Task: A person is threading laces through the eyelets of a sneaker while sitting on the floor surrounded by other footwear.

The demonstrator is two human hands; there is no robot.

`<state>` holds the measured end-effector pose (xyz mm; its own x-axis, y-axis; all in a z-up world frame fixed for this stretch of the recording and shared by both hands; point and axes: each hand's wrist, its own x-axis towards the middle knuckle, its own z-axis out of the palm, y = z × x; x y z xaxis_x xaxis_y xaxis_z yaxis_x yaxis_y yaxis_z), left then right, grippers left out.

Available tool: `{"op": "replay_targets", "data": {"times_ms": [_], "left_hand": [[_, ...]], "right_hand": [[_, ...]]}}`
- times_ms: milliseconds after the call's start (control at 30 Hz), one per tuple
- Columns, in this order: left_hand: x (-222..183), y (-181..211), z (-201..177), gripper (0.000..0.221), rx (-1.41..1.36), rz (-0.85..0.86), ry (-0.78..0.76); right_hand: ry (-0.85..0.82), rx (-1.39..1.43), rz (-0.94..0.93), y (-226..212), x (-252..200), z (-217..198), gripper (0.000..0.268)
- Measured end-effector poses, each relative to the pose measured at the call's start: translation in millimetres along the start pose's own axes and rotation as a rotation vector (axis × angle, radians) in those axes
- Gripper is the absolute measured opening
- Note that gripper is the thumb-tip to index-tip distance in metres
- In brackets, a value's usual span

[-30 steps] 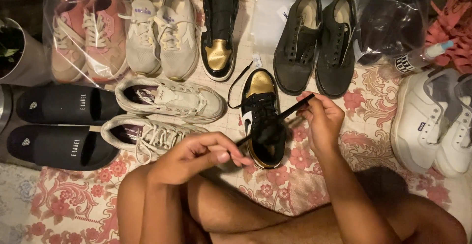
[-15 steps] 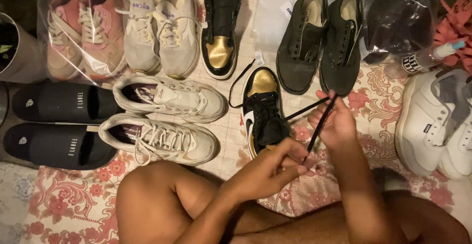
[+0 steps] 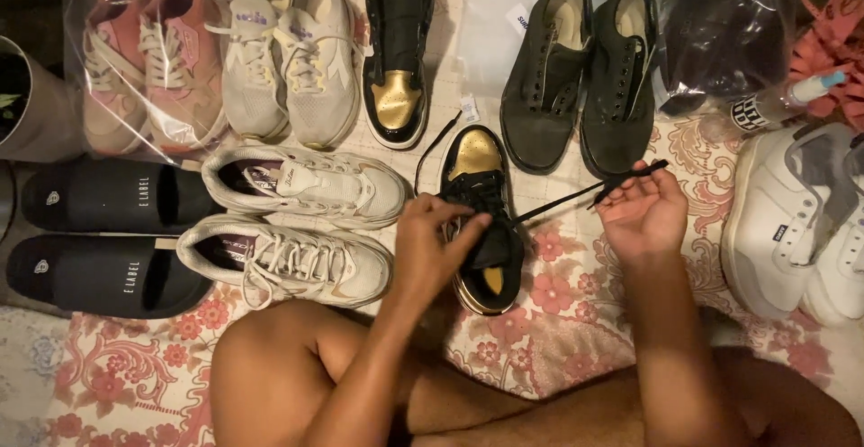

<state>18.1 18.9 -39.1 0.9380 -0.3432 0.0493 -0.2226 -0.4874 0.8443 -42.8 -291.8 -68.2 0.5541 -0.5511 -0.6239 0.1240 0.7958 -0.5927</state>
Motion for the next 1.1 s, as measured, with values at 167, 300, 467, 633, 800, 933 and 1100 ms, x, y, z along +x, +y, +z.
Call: {"op": "replay_targets", "data": {"times_ms": [167,300,467,633,800,933,1100], "left_hand": [[-4.1,11.2,22.2,0.021,0.048,0.030,0.042],[-1.0,11.8,16.0,0.012,-0.319,-0.146,0.028],[1.9,33.5,-16.2,0.015,-0.633,-0.430,0.072],[8.1,49.6,-37.5,0.017,-0.898,-0.534,0.168],[12.7,40.8,-54.7,0.016,-0.949,-0.498,0.250],[14.3,46.4,-60.1,0.015,-0.986,-0.537,0.296],[15.4,43.0,-60.4,0.014,-0.956,-0.500,0.337]], "right_hand": [[-0.005,-0.022,-0.021,2.1,-1.8,3.5,0.023],[0.001,-0.021,-0.026,2.2,-4.2,5.4,0.024],[0.023,-0.025,-0.022,0.3,-1.1,0.9,0.025],[0.071,-0.010,-0.010,-0.6,3.4,-3.0,0.028],[0.052,-0.091,-0.042,0.0,5.8,-6.4,0.030],[0.050,-0.075,-0.034,-2.3,3.1,-5.0,0.028],[0.056,-0.152,-0.079,-5.2,7.0,-6.9,0.029]]}}
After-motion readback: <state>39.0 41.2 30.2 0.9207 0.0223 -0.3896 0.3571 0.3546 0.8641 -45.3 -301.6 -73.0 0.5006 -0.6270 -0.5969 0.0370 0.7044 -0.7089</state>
